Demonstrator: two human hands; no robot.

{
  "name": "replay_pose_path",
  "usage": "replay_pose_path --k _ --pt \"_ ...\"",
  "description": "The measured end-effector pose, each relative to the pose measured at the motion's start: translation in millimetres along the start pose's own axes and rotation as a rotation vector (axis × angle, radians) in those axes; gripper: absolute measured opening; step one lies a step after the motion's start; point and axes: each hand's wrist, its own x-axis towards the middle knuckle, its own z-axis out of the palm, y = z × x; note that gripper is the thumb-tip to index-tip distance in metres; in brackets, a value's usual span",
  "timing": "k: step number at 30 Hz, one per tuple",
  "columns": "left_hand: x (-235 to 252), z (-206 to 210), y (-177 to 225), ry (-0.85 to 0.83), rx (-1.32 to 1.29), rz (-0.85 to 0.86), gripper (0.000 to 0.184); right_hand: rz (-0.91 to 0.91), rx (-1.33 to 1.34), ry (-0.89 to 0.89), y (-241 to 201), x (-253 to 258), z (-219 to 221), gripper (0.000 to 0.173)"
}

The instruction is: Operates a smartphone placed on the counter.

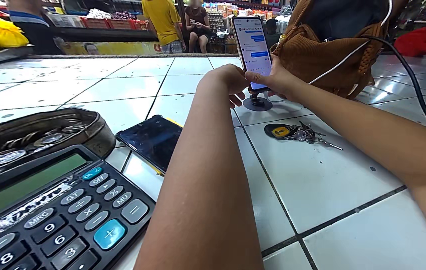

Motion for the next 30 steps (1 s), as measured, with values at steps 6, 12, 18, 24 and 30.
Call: replay_pose_path --k 6,12,18,24,30 --pt "0 -2 -2 0.031 0.246 -0.050 0.062 0.011 -0.074 -0.012 -2 -1 0 0.120" --pt "-4 -1 1 0.046 0.348 -0.092 0.062 -0.012 -0.177 -0.047 1 1 -1 0.135" --pt "0 1 -2 0.006 0.355 -0.086 0.056 0.055 -0.158 -0.055 1 5 1 0.121" --pt "10 -2 -14 -0.011 0.330 -0.100 0.048 0.120 -0.264 -0.083 -5 6 -4 0.112" --pt "9 -4 -14 -0.024 0.328 -0.116 0.044 0.109 -0.289 -0.039 2 12 -4 0.117"
